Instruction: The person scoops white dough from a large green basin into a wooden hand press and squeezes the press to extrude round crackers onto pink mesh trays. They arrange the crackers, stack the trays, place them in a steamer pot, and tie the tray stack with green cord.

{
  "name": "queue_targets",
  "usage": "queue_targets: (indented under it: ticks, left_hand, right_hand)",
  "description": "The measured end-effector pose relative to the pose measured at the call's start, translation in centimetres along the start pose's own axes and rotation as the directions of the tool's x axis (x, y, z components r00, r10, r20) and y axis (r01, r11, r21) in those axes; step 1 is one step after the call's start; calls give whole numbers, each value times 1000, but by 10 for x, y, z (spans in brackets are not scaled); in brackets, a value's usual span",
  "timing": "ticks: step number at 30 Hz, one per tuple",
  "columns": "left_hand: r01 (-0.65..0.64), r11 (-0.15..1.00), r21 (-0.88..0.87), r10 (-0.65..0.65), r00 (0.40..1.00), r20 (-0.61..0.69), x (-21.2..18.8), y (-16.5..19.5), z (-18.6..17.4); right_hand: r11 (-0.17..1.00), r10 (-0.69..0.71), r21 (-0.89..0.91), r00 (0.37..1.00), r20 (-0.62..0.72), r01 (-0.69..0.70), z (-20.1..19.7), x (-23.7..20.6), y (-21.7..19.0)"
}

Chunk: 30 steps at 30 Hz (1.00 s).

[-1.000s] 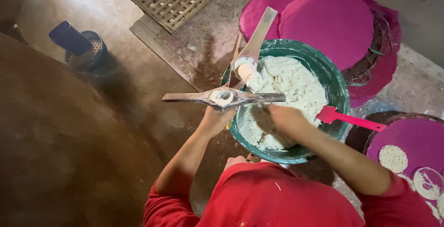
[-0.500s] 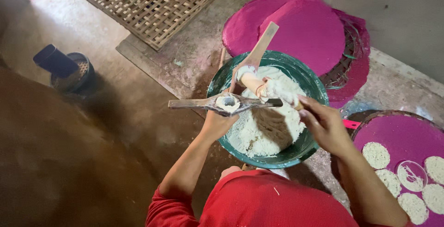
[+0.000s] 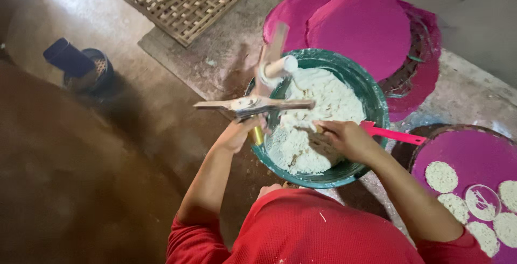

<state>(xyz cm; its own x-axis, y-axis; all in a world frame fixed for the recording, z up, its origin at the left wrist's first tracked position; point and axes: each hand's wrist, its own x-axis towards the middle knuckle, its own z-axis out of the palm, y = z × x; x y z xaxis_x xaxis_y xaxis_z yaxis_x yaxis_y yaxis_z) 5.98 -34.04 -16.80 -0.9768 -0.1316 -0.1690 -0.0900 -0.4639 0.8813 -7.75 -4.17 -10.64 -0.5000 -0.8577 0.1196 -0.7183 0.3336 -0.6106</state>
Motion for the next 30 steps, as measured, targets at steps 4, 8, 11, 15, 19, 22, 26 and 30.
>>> queue_targets:
  ticks: [4,8,11,15,19,22,26,30]
  left_hand:
    - [-225,926,302,286,942,-176,19,0,8]
    - [-592,321,740,823,560,91,22,4,24]
    - [-533,471,703,765,644,-25,17,9,32]
    - [-385,454,803,677,735,-30,15,8,35]
    - [-409,514,754,686,724,-75,20,2,30]
    - [-473,396,787,764,645,3,23,5,30]
    - [-326,-185,927,681,637,360,19,20,50]
    - [-395,-39,918,553,757,349,2,25,85]
  right_hand:
    - [906,251,-407,923,290,-119,27,39,-5]
    - [828,164,-549,886,434,115,46,71,-12]
    - [834,135,-510,817,560,212,53,77,-12]
    - [891,269,-453,765,584,32,51,55,-14]
    - [936,120,-330,775,620,119,20,11,-25]
    - [991,112,-125,839,533,-53,-22,-11,-32]
    - [919,373,-84,778,505,-386,-80,-5,-33]
    - [980,113,93,878,466,-175,-124,19,-48]
